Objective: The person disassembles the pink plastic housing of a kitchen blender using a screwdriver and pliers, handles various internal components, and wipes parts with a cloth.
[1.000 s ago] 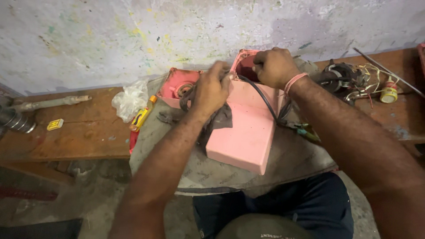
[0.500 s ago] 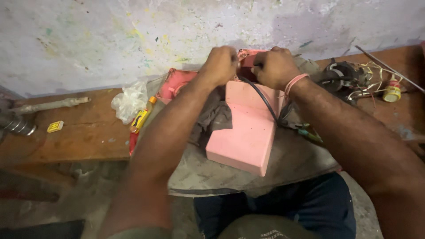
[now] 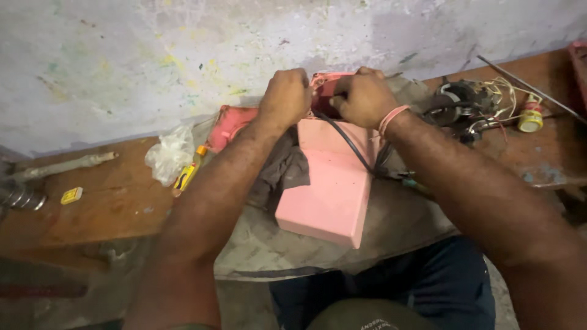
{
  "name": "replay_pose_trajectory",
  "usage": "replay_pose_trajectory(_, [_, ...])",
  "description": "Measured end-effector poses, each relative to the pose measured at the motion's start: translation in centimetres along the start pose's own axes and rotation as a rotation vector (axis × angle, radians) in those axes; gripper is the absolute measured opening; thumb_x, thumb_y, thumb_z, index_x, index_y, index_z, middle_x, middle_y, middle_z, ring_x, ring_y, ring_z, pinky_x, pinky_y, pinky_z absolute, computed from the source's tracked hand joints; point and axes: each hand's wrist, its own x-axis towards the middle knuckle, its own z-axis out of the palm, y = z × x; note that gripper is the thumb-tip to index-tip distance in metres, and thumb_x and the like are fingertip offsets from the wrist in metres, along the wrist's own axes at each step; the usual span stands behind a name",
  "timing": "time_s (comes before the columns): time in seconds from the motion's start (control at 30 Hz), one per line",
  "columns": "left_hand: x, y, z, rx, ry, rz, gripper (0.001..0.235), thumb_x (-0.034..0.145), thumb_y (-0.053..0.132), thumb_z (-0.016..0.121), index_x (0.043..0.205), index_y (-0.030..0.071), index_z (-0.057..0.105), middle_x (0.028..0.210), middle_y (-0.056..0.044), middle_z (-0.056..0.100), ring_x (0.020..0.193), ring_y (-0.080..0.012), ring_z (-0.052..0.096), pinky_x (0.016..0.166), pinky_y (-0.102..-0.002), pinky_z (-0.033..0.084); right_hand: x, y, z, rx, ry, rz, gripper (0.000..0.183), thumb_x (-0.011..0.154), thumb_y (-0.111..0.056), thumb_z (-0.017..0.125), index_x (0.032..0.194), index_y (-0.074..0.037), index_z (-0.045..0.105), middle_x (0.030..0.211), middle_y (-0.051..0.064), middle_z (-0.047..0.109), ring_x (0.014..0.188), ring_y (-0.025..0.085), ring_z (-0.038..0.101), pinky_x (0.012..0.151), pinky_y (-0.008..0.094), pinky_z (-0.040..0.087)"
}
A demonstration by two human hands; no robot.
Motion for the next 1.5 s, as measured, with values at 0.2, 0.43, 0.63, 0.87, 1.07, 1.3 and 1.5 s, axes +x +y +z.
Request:
replay_pose_trajectory(0.2, [1.9, -3.3, 1.4, 0.109, 0.061, 0.032, 0.013, 0.083, 0.011, 0.070, 0.091, 0.001, 0.072, 0.090, -0.027, 0.071, 0.087, -0.0458, 0.070, 0.077, -0.052, 0.056, 0.2, 0.0, 0.4, -0.030, -0.014, -0.008, 0.028, 0.085, -0.034, 0.070, 0.103, -0.015, 0.080, 0.099, 0.013, 0.076, 0.103, 0.039, 0.063, 0.100, 0.053, 0.043])
replay_pose_trajectory(0.43, [1.2, -0.2, 0.2, -0.111, 0.053, 0.031, 0.017, 0.084, 0.018, 0.075, 0.087, 0.002, 0.071, 0.086, -0.024, 0.072, 0.087, -0.0434, 0.070, 0.078, -0.050, 0.056, 0.2, -0.2, 0.0, -0.003, 0.004, -0.019, 0.031, 0.080, -0.033, 0.070, 0.105, -0.019, 0.081, 0.097, 0.013, 0.076, 0.100, 0.041, 0.061, 0.097, 0.055, 0.041])
replay_pose_trajectory(0.63, [1.8, 1.0, 1.4, 0.151, -0.020, 0.084, 0.014, 0.085, 0.008, 0.062, 0.094, -0.002, 0.068, 0.090, -0.027, 0.071, 0.086, -0.0469, 0.069, 0.075, -0.054, 0.055, 0.1, -0.3, 0.0, 0.000, -0.022, 0.030, 0.026, 0.083, -0.034, 0.070, 0.100, -0.017, 0.081, 0.100, 0.012, 0.076, 0.102, 0.039, 0.063, 0.101, 0.053, 0.044])
replay_pose_trajectory(0.87, [3.0, 0.6, 1.4, 0.138, -0.066, 0.003, 0.017, 0.085, 0.010, 0.061, 0.096, 0.000, 0.069, 0.092, -0.028, 0.071, 0.089, -0.0467, 0.070, 0.079, -0.054, 0.055, 0.7, -0.4, 0.0, -0.002, -0.023, 0.006, 0.027, 0.083, -0.035, 0.071, 0.103, -0.020, 0.081, 0.095, 0.013, 0.076, 0.102, 0.038, 0.062, 0.103, 0.051, 0.042])
replay_pose_trajectory(1.07, [2.6, -0.4, 1.8, 0.157, -0.103, 0.116, 0.016, 0.080, 0.008, 0.064, 0.093, 0.000, 0.070, 0.094, -0.027, 0.071, 0.090, -0.0466, 0.069, 0.078, -0.054, 0.055, 0.3, 0.7, 0.7, -0.016, -0.046, -0.006, 0.031, 0.084, -0.038, 0.071, 0.109, -0.022, 0.080, 0.104, 0.011, 0.076, 0.104, 0.039, 0.060, 0.102, 0.050, 0.041])
replay_pose_trajectory(1.3, [2.8, -0.3, 2.6, 0.173, -0.024, 0.188, 0.017, 0.083, 0.012, 0.067, 0.093, -0.001, 0.069, 0.090, -0.028, 0.070, 0.087, -0.0474, 0.068, 0.076, -0.055, 0.054, 0.3, 1.3, 0.9, 0.019, -0.046, -0.044, 0.037, 0.075, -0.040, 0.073, 0.107, -0.023, 0.079, 0.101, 0.008, 0.076, 0.102, 0.039, 0.060, 0.096, 0.052, 0.043])
replay_pose_trajectory(1.5, [2.4, 0.6, 1.8, 0.194, -0.189, 0.139, 0.015, 0.084, 0.011, 0.065, 0.093, 0.001, 0.071, 0.091, -0.027, 0.071, 0.089, -0.0453, 0.070, 0.079, -0.054, 0.055, 0.2, 1.8, 1.2, -0.038, -0.115, 0.004, 0.028, 0.072, -0.034, 0.070, 0.094, -0.021, 0.080, 0.092, 0.008, 0.077, 0.101, 0.039, 0.061, 0.100, 0.053, 0.042])
